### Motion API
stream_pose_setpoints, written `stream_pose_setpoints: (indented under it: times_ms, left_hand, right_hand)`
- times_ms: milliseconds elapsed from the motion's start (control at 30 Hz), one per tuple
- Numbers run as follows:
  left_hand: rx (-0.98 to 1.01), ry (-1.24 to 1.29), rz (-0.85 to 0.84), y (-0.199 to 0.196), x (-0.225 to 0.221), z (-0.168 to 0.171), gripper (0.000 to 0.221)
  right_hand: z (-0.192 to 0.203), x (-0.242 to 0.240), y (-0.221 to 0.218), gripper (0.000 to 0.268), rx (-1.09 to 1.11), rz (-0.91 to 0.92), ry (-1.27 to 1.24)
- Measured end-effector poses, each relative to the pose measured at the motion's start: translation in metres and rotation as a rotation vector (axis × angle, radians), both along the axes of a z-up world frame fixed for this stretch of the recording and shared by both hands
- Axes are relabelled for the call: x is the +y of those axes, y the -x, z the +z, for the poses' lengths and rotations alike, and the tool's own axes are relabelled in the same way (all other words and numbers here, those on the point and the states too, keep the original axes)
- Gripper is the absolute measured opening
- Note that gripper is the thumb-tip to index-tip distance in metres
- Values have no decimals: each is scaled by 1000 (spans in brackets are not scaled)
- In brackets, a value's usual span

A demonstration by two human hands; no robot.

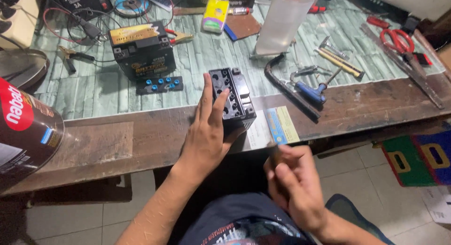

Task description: Disassembling a plastic battery casing using a screwdriver to pry it open at a workbench.

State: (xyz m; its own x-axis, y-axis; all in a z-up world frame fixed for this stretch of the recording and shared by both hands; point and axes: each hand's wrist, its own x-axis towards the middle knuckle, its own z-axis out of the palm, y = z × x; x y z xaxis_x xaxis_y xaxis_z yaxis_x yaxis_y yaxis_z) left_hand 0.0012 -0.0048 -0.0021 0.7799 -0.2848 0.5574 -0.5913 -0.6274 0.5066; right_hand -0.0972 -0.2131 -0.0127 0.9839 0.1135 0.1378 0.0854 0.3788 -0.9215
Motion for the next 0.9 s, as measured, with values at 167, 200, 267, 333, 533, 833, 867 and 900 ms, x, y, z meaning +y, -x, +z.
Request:
stream_pose_setpoints:
  times_ms: [167,200,267,333,533,833,867,900]
  left_hand:
    - [14,1,-8,2,2,0,93]
    - [8,3,-7,0,1,1,93]
    - [7,-1,-2,0,0,1,88]
    - [13,-5,8,2,0,1,84]
    - [10,8,-8,3,1,0,84]
    - [-25,6,16,8,1,-5,113]
    - [-270,69,36,11,0,-10,94]
    - [-516,130,57,15,-2,-14,75]
  right_hand:
    - [8,-6,-20,24,-17,36,121]
    - [7,-6,-22,24,22,68,137]
    - [3,-6,-18,22,73,83,95]
    - [0,-6,-15,20,132,102,54]
    - [5,4,-22,19,223,91,78]
    - [9,-57,-29,25,343,42,91]
    - [14,-68,-35,22,308,-140,142]
    - [18,-79,-42,21,274,-323,192]
